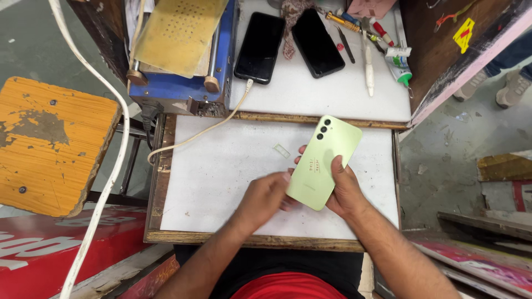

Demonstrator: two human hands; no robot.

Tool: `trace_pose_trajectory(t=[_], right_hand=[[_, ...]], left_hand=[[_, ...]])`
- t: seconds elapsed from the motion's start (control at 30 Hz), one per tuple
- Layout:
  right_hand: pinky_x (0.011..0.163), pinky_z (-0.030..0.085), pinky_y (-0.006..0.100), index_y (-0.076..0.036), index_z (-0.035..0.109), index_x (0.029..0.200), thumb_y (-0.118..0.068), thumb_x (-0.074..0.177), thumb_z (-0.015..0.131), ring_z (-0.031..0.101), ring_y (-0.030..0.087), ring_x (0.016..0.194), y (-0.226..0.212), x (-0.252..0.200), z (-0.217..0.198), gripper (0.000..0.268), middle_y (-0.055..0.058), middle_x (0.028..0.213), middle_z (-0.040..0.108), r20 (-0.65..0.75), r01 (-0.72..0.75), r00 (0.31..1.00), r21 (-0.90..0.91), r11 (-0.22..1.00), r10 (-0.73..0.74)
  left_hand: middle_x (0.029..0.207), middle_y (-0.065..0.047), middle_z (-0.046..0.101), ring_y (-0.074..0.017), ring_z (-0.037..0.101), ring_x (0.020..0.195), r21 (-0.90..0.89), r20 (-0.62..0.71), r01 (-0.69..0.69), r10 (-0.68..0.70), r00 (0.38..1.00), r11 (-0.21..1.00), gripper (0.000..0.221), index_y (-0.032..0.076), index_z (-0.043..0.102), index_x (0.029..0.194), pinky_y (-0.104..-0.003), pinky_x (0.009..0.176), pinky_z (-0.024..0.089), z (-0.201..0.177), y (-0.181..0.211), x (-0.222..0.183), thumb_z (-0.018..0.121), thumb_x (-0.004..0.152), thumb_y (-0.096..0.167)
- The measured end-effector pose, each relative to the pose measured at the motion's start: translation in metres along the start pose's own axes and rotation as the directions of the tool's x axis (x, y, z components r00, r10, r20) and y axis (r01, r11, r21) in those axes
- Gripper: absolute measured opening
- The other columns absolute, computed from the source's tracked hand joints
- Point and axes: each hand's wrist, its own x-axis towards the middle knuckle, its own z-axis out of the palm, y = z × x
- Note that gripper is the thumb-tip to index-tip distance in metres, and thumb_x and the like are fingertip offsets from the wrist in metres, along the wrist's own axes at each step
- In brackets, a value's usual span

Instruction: The person removes the back cover of a light green smartphone, then uses a red-handled screwdriver to unscrew and remove the motherboard from the phone's chassis. The back cover and motherboard are placed on the workbench.

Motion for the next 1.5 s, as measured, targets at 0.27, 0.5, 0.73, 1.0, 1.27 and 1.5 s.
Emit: trace_pose_trajectory(t=[0.27, 0.5, 0.73, 1.0, 1.27, 1.5], right_hand=[[0.102, 0.053, 0.054, -0.001, 0.041, 0.150, -0.084, 0.093, 0.018, 0.055, 0.031, 0.122, 0.011, -0.003, -0.010, 0.103, 0.018, 0.135, 0.052, -0.282, 0.001, 0.958, -0.175, 0.985, -0.051], [0.115, 0.043, 0.063, -0.029, -0.019, 0.162, -0.058, 0.077, 0.080, 0.041, 0.039, 0.144, -0.004, -0.001, -0.004, 0.134, 0.022, 0.163, 0.024, -0.057, 0.000, 0.998, -0.380, 0.925, -0.024], [0.119, 0.041, 0.063, -0.031, -0.025, 0.162, -0.036, 0.071, 0.092, 0.034, 0.040, 0.152, 0.001, -0.001, -0.007, 0.147, 0.024, 0.170, 0.013, 0.048, 0.071, 0.997, -0.485, 0.872, -0.055], [0.115, 0.047, 0.062, -0.032, -0.030, 0.158, -0.031, 0.071, 0.091, 0.035, 0.038, 0.151, 0.002, -0.003, -0.003, 0.149, 0.022, 0.172, 0.010, 0.037, 0.067, 0.998, -0.543, 0.837, -0.056], [0.107, 0.051, 0.060, -0.034, -0.029, 0.156, -0.023, 0.071, 0.090, 0.036, 0.037, 0.151, 0.000, -0.004, 0.001, 0.147, 0.022, 0.172, 0.008, 0.032, 0.070, 0.997, -0.588, 0.806, -0.064], [0.109, 0.049, 0.060, -0.034, -0.031, 0.157, -0.015, 0.075, 0.083, 0.034, 0.038, 0.153, 0.006, -0.005, -0.002, 0.141, 0.019, 0.175, 0.004, 0.060, 0.113, 0.994, -0.550, 0.827, -0.095]], left_hand=[[0.122, -0.024, 0.067, -0.0366, 0.069, 0.109, 0.776, 0.170, -0.571, 0.783, 0.598, 0.267, 0.057, -0.001, 0.059, 0.132, -0.042, 0.084, 0.061, 0.030, 0.040, -0.026, 0.078, 0.085, 0.024], [0.118, -0.024, 0.073, -0.0328, 0.075, 0.101, 0.679, 0.074, -0.557, 0.711, 0.700, 0.478, 0.051, -0.005, 0.057, 0.134, -0.040, 0.082, 0.063, 0.014, 0.040, -0.023, 0.075, 0.090, 0.015], [0.101, -0.024, 0.074, -0.0325, 0.077, 0.084, 0.631, -0.024, -0.438, 0.580, 0.814, 0.640, 0.058, -0.008, 0.053, 0.134, -0.041, 0.073, 0.064, 0.016, 0.042, -0.029, 0.073, 0.081, 0.007], [0.102, -0.033, 0.071, -0.0335, 0.077, 0.083, 0.745, -0.029, -0.406, 0.633, 0.773, 0.530, 0.060, -0.016, 0.049, 0.132, -0.039, 0.068, 0.065, 0.030, 0.037, -0.026, 0.065, 0.076, -0.002], [0.091, -0.028, 0.071, -0.0328, 0.077, 0.082, 0.722, -0.040, -0.376, 0.579, 0.815, 0.580, 0.062, -0.017, 0.046, 0.135, -0.040, 0.069, 0.065, 0.030, 0.035, -0.026, 0.064, 0.077, -0.004], [0.113, -0.034, 0.067, -0.0394, 0.074, 0.102, 0.699, -0.029, -0.405, 0.589, 0.808, 0.590, 0.065, -0.015, 0.043, 0.140, -0.044, 0.083, 0.064, 0.028, 0.037, -0.032, 0.063, 0.080, -0.004]])
